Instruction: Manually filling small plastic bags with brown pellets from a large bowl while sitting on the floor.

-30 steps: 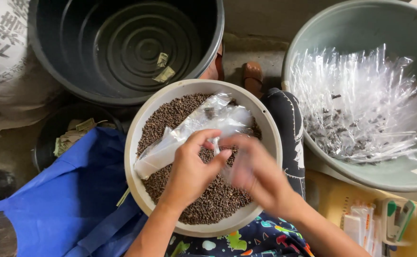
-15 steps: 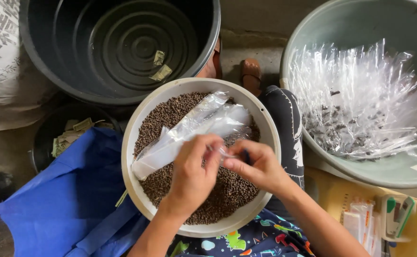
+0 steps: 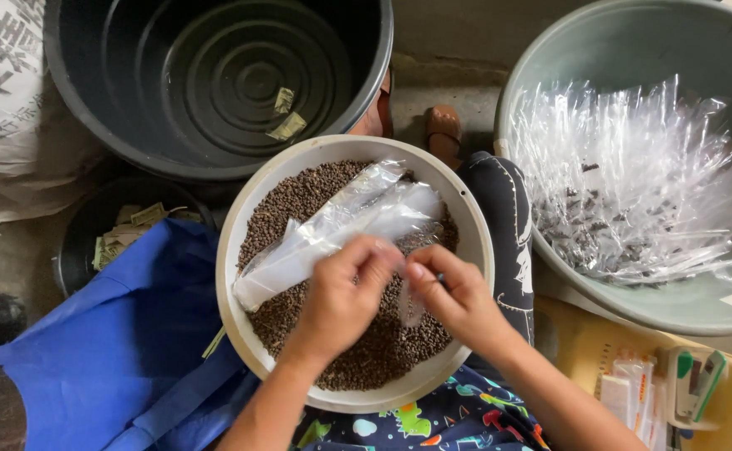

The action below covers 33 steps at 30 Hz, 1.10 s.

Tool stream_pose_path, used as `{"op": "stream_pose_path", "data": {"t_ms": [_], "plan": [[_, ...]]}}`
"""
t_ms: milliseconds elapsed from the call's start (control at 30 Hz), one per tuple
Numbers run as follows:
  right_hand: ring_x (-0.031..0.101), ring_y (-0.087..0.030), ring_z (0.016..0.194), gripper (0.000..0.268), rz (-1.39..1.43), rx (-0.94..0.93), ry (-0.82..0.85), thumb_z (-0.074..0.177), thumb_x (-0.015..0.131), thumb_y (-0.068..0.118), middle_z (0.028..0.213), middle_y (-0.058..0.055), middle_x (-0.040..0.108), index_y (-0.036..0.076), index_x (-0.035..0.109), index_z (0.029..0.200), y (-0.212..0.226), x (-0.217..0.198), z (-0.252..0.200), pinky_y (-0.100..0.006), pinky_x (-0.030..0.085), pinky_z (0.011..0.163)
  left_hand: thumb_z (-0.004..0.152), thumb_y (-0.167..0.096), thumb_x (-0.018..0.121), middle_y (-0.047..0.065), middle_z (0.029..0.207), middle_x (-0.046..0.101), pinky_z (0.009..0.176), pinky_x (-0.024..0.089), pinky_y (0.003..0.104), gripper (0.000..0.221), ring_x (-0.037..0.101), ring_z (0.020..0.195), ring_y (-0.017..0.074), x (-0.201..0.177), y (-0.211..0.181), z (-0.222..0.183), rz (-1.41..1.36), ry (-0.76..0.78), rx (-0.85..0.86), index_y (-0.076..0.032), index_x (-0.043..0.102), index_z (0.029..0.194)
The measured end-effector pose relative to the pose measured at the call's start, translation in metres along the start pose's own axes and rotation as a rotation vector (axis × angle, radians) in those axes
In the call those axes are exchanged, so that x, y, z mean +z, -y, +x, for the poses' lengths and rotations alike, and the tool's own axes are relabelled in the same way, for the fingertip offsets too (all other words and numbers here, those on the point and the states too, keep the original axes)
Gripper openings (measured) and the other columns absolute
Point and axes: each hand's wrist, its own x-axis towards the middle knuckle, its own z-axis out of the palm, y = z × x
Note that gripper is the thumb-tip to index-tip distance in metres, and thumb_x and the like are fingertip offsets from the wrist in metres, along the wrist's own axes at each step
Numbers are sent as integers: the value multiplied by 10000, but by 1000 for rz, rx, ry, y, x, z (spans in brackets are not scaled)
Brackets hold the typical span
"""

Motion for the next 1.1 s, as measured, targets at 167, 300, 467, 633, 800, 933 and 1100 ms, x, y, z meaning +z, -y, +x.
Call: {"op": "stream_pose_path", "data": {"t_ms": [167, 300, 467, 633, 800, 933, 1100], "plan": [[501, -79, 505, 89, -119, -134, 95, 954, 601, 117, 631, 22, 620, 47, 650, 929, 13, -11, -21, -233, 387, 457, 999, -92, 644, 14, 806, 645, 685, 475, 197, 76, 555, 716, 72, -41, -35, 37, -131, -342, -8, -24, 668, 975], [496, -91, 508, 70, -388, -161, -8, 850, 692, 37, 695, -6, 685, 55, 708, 916, -5, -59, -14, -235, 366, 458, 1022, -69, 620, 22, 805, 637, 627, 449, 196, 54, 552, 684, 76, -25, -35, 67, -76, -332, 184, -23, 639, 1003], [567, -219, 749, 32, -827, -191, -310, 933, 698, -58, 1224, -190, 680, -57, 695, 965, -86, -171, -1, -304, 475, 618, 894, -157, 760, 56, 799, 639, 610, 456, 309, 212, 555, 632, 153, 14, 19, 91, 636, -39, 262, -22, 632, 997], [616, -372, 862, 352, -1146, 147, -368, 1071, 673, 237, 1305, -268, 499, 33, 647, 1356, -148, -225, -8, -493, 542, 759, 783, 56, 720, 205, 1071, 682, 975, 512, 478, 375, 652, 938, 305, 37, 58, 98, 1127, 308, -74, 11, 655, 1150], [487, -317, 1008, 282, -791, -103, -545, 1190, 503, 137, 1184, -226, 521, -61, 684, 1275, -98, -180, 1, -416, 423, 844, 892, -16, 649, 135, 870, 763, 692, 580, 379, 120, 721, 720, 261, 11, 21, 89, 753, 108, 132, 0, 741, 968], [588, -185, 840, 402, -257, -66, -477, 1216, 393, 280, 932, -103, 578, -26, 651, 1173, -49, -127, 8, -315, 522, 777, 854, 2, 644, 87, 819, 775, 625, 538, 353, 115, 713, 664, 236, -8, -25, 71, 520, -26, 251, -5, 737, 922], [697, -210, 739, 446, 91, 82, -298, 1034, 548, 285, 1104, -198, 749, -50, 714, 791, 18, -36, 1, -286, 551, 569, 904, -83, 742, -27, 732, 773, 818, 554, 327, 121, 739, 678, 138, -5, -41, 38, 281, -44, 175, -190, 799, 909]]}}
